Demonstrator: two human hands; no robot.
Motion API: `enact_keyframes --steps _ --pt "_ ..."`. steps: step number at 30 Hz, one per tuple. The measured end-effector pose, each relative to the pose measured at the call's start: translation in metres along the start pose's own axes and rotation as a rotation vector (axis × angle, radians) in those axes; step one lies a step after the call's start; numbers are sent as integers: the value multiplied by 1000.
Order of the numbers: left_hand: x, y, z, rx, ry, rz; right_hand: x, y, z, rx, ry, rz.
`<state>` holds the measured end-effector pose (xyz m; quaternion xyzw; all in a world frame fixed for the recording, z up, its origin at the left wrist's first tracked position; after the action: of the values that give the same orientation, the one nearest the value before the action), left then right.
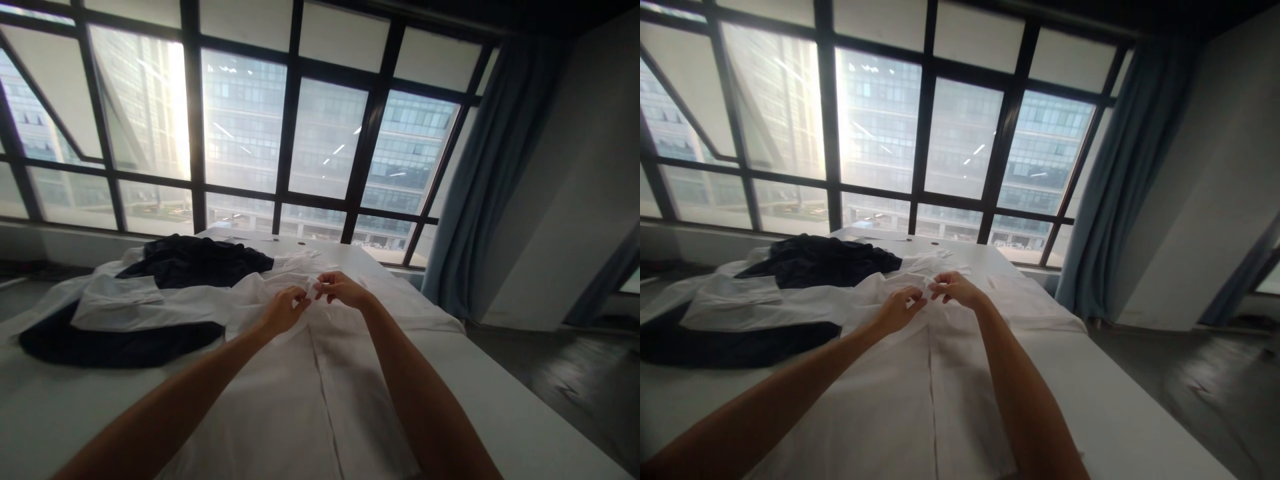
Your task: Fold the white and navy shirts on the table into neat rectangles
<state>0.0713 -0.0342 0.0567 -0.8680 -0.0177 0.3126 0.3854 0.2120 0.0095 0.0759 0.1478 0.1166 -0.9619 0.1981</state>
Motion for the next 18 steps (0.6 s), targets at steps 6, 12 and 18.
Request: enact_keyframes --steps 6,12,18 --pt "8 4 -1 15 16 -30 0 -8 -19 37 -251 -13" --pt "15 3 -2 28 -46 -18 -17 -9 -10 -1 137 -319" --pt "20 0 -10 107 -1 25 1 3 29 -121 822 -309"
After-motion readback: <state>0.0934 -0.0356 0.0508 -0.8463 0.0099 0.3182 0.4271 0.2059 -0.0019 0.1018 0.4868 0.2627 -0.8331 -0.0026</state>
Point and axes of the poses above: each hand's wrist, its own y-axis away from the middle knuckle, its own x-axis out of the palm, z = x × y, the point moved 7 cm from there along -y, towards the middle knuckle, and after that the axes turned 8 degrees about -z, right-handed, at the moved point
